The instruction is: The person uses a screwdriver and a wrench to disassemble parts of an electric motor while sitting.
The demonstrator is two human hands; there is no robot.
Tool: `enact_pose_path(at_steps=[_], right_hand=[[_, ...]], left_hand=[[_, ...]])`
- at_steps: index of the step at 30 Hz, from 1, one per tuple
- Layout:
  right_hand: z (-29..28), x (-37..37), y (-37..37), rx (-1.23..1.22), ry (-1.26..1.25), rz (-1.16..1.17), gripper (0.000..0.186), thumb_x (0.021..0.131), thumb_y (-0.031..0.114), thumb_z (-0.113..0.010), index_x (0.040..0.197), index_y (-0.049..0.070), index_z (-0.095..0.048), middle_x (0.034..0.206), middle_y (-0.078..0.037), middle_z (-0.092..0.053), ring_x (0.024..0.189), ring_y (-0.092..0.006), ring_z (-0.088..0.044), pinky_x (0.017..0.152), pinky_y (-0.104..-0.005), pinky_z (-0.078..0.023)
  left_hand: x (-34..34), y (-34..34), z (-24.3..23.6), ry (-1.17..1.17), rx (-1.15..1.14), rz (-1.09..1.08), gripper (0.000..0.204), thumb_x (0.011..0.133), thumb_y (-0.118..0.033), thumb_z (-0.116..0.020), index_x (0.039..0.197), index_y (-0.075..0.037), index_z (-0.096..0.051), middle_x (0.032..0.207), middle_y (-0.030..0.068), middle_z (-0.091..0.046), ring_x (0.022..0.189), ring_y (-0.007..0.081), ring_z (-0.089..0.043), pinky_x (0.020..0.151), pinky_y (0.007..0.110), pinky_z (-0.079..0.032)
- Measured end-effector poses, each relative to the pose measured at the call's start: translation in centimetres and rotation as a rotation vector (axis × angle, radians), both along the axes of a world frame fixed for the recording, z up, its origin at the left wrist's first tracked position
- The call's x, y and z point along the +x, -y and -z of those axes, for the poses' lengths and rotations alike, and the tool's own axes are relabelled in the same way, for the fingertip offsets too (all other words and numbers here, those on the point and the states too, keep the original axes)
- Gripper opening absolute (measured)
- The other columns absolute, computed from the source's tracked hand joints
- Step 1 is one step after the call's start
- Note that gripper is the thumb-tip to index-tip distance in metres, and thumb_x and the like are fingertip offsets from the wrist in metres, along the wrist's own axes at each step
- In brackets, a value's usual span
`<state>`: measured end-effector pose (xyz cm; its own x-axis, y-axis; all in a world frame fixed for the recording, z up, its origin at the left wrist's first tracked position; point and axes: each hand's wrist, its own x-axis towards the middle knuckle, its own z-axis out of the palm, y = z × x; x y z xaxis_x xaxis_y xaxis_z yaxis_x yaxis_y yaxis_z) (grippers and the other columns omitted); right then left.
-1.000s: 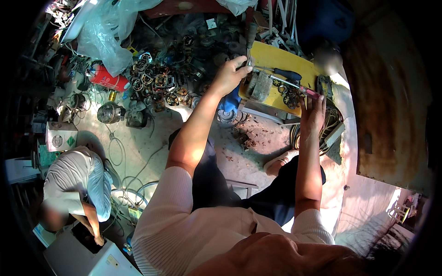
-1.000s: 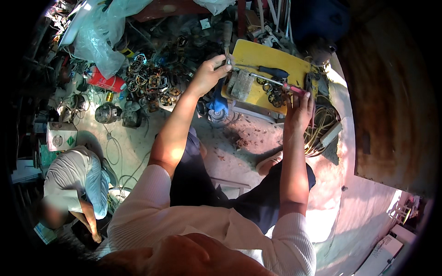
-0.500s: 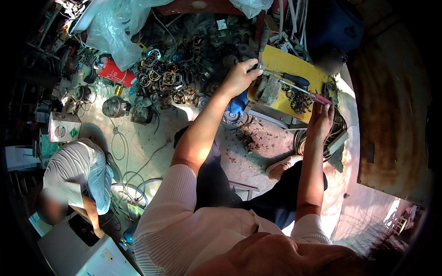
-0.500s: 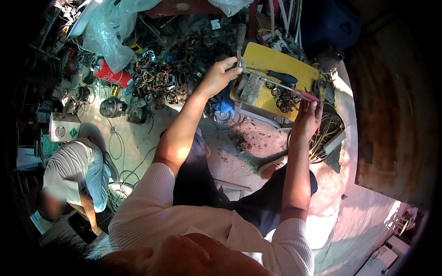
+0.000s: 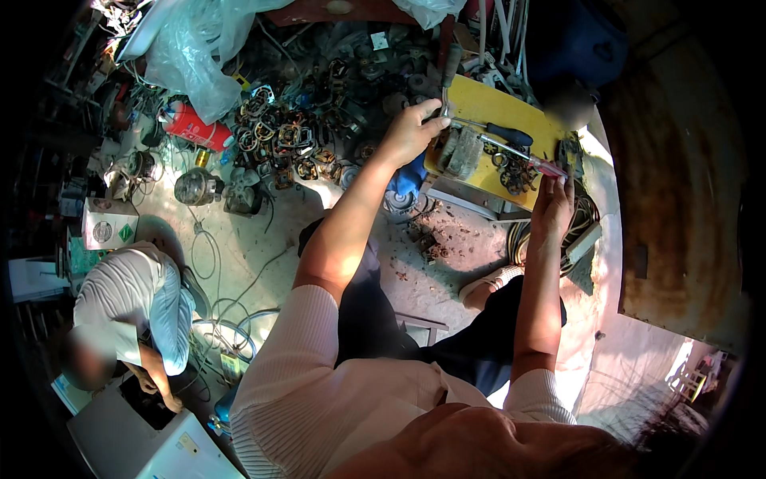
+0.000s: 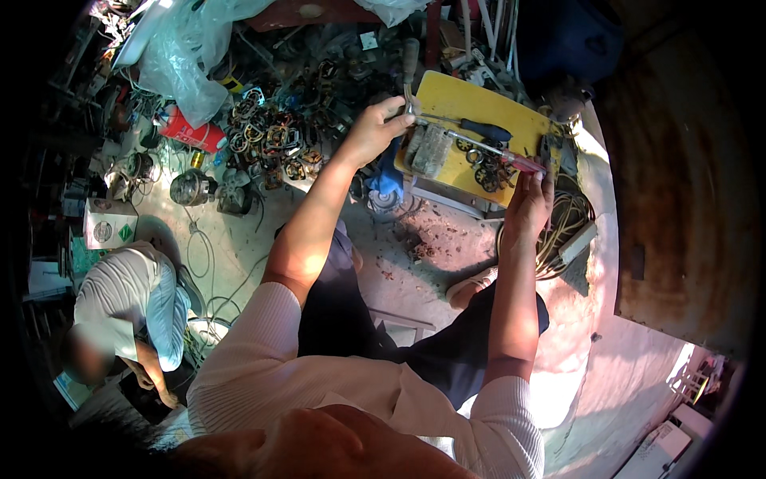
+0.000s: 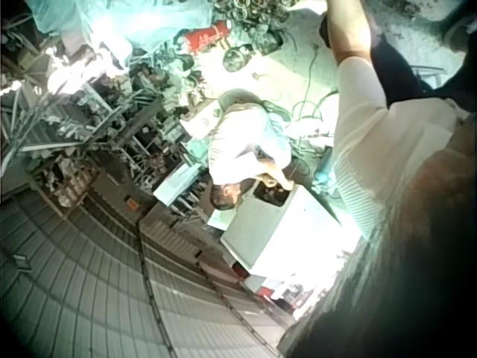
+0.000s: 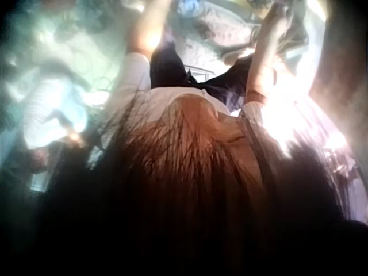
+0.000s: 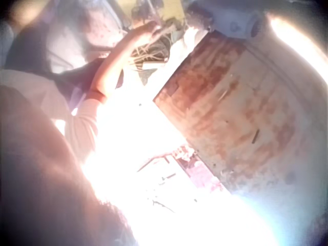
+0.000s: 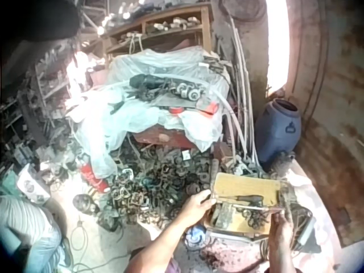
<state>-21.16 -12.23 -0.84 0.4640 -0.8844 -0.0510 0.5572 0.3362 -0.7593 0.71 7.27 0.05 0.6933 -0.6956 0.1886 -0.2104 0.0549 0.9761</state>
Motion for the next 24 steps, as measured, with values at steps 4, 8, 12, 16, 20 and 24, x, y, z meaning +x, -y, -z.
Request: enact_pose_path(at_steps=[4,8,12,16,20,24], right_hand=[[-2.0,-0.1,-1.2,0.176,-0.117,0.033,0.040,0.094,0.015,-0.055,0.131,0.005,-0.045,0.116,-0.009,-0.058,0.098,-0.0155,-0.058,0.087,-0.0265,-0.048],[-1.8,-0.5,-0.3,0.153,-0.176,0.030,0.034,0.096,0.013,-0.050,0.129,0.006,-0.048,0.120,-0.009,-0.055,0.101,-0.0158,-0.058,0.088,-0.0276,-0.048],[-0.7,-0.3,0.5,-0.005,-0.040,-0.007,0.034,0.096,0.014,-0.051,0.129,0.005,-0.048,0.116,-0.009,-0.057,0.102,-0.0170,-0.058,0.090,-0.0294,-0.048],[-0.6,-0.1,0.1,0.030,0.008,-0.034,0.033,0.096,0.016,-0.051,0.128,0.006,-0.049,0.113,-0.008,-0.058,0.100,-0.0157,-0.059,0.089,-0.0310,-0.049],[0.0,-0.4,0.2,0.102,-0.136,-0.007,0.032,0.096,0.019,-0.053,0.126,0.009,-0.051,0.108,-0.004,-0.061,0.093,-0.0109,-0.060,0.081,-0.0292,-0.049],[0.0,-0.5,0.1,0.032,-0.158,0.017,0.033,0.095,0.020,-0.054,0.126,0.010,-0.051,0.105,-0.002,-0.062,0.089,-0.0086,-0.060,0.078,-0.0266,-0.047]], left_hand=[[0.0,-0.3,-0.2,-0.024,0.011,0.003,0.030,0.090,-0.013,-0.060,0.117,0.001,-0.056,0.107,0.0048,-0.059,0.097,0.0100,-0.051,0.083,0.024,-0.042],[-0.1,-0.4,-1.0,-0.040,0.013,0.033,0.043,0.088,-0.018,-0.063,0.121,0.008,-0.051,0.122,0.0213,-0.058,0.115,0.0228,-0.054,0.095,0.032,-0.041],[0.2,-0.4,-0.3,0.008,0.036,0.003,0.043,0.088,-0.019,-0.063,0.120,0.008,-0.052,0.122,0.0221,-0.058,0.116,0.0235,-0.054,0.096,0.031,-0.041],[-0.1,-0.4,-0.7,0.006,0.030,-0.006,0.038,0.089,-0.017,-0.062,0.119,0.006,-0.054,0.116,0.0179,-0.062,0.109,0.0181,-0.057,0.092,0.029,-0.042],[-0.7,-0.5,-1.9,-0.010,0.003,0.036,0.029,0.091,-0.013,-0.059,0.117,-0.001,-0.058,0.104,0.0031,-0.062,0.095,0.0077,-0.053,0.083,0.023,-0.043],[-0.7,-0.6,-1.9,-0.025,-0.021,0.030,0.030,0.090,-0.014,-0.059,0.115,0.002,-0.058,0.106,0.0095,-0.067,0.096,0.0096,-0.058,0.087,0.027,-0.043]])
